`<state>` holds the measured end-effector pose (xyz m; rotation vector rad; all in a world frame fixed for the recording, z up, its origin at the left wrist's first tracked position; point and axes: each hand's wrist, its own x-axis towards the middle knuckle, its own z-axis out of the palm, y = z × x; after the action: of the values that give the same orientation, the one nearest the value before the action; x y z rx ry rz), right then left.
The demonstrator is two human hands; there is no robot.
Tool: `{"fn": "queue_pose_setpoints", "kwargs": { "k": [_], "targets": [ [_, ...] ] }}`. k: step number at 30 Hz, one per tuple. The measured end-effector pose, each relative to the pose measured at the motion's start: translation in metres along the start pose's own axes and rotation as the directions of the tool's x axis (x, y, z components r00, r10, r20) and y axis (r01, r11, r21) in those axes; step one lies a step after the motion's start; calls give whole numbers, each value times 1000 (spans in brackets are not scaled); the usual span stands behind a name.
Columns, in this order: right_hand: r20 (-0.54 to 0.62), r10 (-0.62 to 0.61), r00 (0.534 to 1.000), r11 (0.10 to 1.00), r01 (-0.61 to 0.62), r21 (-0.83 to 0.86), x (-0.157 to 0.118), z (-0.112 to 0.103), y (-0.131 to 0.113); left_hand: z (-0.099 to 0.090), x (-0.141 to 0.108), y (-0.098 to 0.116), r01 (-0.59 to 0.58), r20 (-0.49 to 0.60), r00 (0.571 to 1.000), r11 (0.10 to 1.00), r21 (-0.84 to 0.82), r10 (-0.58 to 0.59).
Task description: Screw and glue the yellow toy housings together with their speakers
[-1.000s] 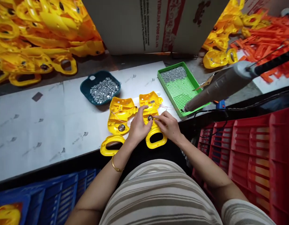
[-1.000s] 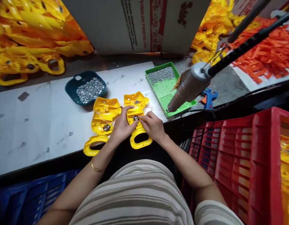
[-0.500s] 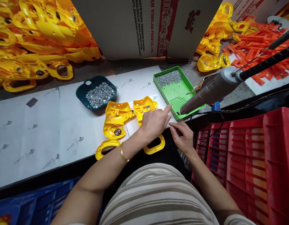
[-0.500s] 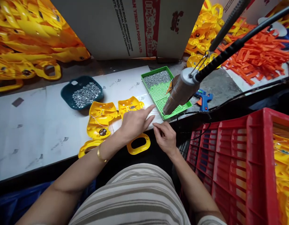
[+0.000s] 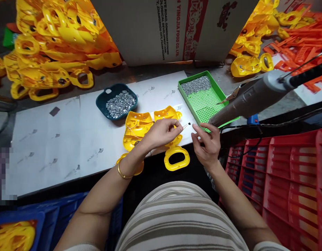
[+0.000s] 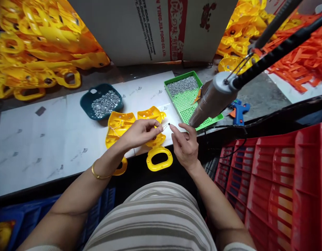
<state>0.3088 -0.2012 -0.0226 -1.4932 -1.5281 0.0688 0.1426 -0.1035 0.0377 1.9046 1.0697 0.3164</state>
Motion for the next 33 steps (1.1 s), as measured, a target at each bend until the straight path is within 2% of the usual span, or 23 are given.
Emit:
{"fn": "queue_pose_setpoints", "kwargs": {
  "k": [4, 9, 10, 12, 14, 15, 16, 17, 19, 22, 26, 33],
  "targets": [
    [82, -48, 995, 998, 44, 44, 8, 17, -4, -3, -5, -7, 47, 80, 996, 992, -118, -37],
    [158, -99, 983, 994, 90, 62, 11, 24, -4, -6, -13, -9, 14, 104, 995, 991, -135, 0],
    [176, -85, 981, 994, 71, 80, 12, 23, -3, -6, -16, -8, -5, 56, 998, 994, -105, 11],
    [204, 9, 979, 992, -35, 125, 14, 20, -4, -6, -28, -7, -36, -153, 987, 999, 15, 38],
    [235, 142, 962, 969, -184, 167, 15, 16, -4, -2, -44, -9, -19, -398, 913, 985, 172, 87],
    [257, 195, 946, 951, -247, 184, 16, 13, -5, 2, -53, -11, 9, -474, 874, 971, 239, 109],
    [286, 228, 931, 935, -292, 203, 15, 11, -6, 8, -61, -15, 38, -505, 854, 956, 292, 120],
    [323, 243, 915, 921, -322, 220, 15, 10, -7, 15, -69, -20, 62, -502, 857, 943, 327, 118],
    [402, 238, 884, 903, -353, 243, 11, 9, -10, 30, -81, -30, 91, -423, 903, 931, 354, 73],
    [486, 173, 857, 912, -325, 249, 3, 12, -13, 51, -89, -40, 141, -287, 957, 920, 366, -32],
    [550, 82, 831, 963, -207, 170, -4, 17, -13, 62, -90, -42, 210, -206, 969, 899, 385, -138],
    [559, 35, 828, 999, -38, -7, -2, 15, -19, 65, -91, -46, 199, -199, 969, 939, 281, -146]
  ]
}}
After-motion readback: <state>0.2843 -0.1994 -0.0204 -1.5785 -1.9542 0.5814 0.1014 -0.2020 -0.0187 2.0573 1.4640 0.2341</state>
